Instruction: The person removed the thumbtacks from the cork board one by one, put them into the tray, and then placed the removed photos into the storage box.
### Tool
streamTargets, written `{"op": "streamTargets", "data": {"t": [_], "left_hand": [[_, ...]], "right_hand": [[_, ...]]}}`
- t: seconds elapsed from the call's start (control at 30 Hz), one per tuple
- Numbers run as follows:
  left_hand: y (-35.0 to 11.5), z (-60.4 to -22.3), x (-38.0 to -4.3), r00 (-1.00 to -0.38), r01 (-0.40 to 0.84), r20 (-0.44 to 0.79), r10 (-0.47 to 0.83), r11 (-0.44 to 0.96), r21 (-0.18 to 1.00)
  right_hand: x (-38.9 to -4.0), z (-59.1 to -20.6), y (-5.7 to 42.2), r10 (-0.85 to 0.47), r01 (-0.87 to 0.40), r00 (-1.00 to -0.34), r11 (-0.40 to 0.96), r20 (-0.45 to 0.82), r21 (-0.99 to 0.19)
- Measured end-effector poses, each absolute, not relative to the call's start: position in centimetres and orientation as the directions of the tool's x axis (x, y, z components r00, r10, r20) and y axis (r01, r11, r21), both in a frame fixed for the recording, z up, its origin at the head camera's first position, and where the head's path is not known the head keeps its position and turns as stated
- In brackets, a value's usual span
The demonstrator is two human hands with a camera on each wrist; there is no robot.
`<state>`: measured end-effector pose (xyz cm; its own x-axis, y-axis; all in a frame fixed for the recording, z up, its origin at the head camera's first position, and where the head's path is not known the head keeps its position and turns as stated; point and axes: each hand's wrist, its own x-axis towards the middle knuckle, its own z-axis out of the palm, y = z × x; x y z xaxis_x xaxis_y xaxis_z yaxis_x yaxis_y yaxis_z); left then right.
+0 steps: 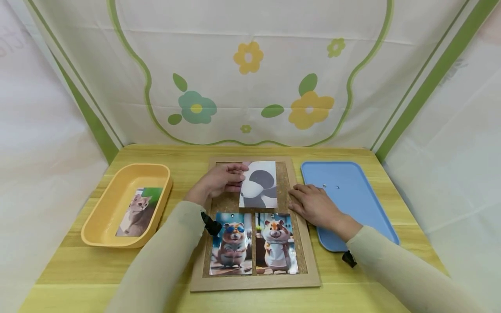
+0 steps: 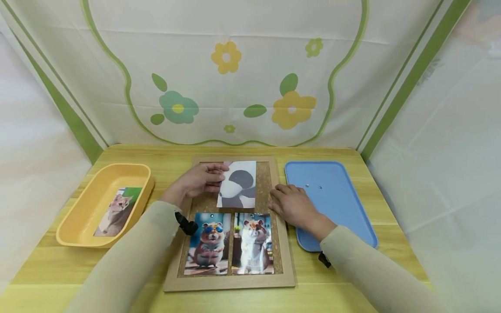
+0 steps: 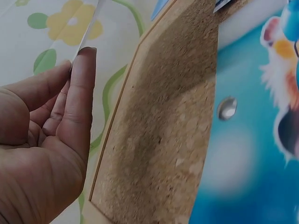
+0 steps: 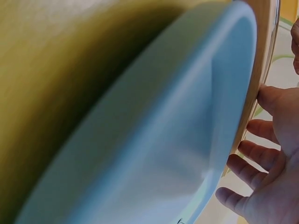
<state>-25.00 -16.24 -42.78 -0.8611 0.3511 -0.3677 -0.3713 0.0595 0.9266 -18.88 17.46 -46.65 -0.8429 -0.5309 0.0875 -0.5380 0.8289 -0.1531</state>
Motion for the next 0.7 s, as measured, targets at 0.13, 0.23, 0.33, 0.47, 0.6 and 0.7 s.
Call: {"op": "streamTargets", "data": {"t": [0.13, 0.23, 0.33, 0.47, 0.6, 0.7], "left_hand": [[-16.8, -42.5, -24.8, -0.857, -0.373, -0.366, 0.362, 0.054, 0.926], [-17.1, -42.3, -24.7, -0.855, -0.369, -0.361, 0.371, 0.052, 0.928], [-17.5, -42.1, -24.6, -0.853, -0.361, -0.353, 0.384, 0.054, 0.931], [-18.0, -41.8, -24.3, -0.853, -0.348, -0.345, 0.392, 0.066, 0.935], [-18.5, -41.7, -24.2, -0.854, -0.337, -0.341, 0.393, 0.081, 0.938], [-19.0, -41.7, -24.2, -0.857, -0.335, -0.342, 0.387, 0.086, 0.938]], "right_hand": [[-18.9, -46.6, 17.5, -0.531, -0.537, -0.843, 0.829, 0.085, -0.153], [-18.9, -46.6, 17.5, -0.531, -0.537, -0.843, 0.83, 0.081, -0.151], [-18.9, -46.5, 17.5, -0.531, -0.537, -0.844, 0.83, 0.077, -0.15], [-18.9, -46.5, 17.5, -0.529, -0.534, -0.845, 0.832, 0.074, -0.15], [-18.9, -46.7, 17.6, -0.525, -0.53, -0.848, 0.834, 0.076, -0.15], [-18.9, -46.7, 17.6, -0.521, -0.527, -0.85, 0.837, 0.081, -0.148]]}}
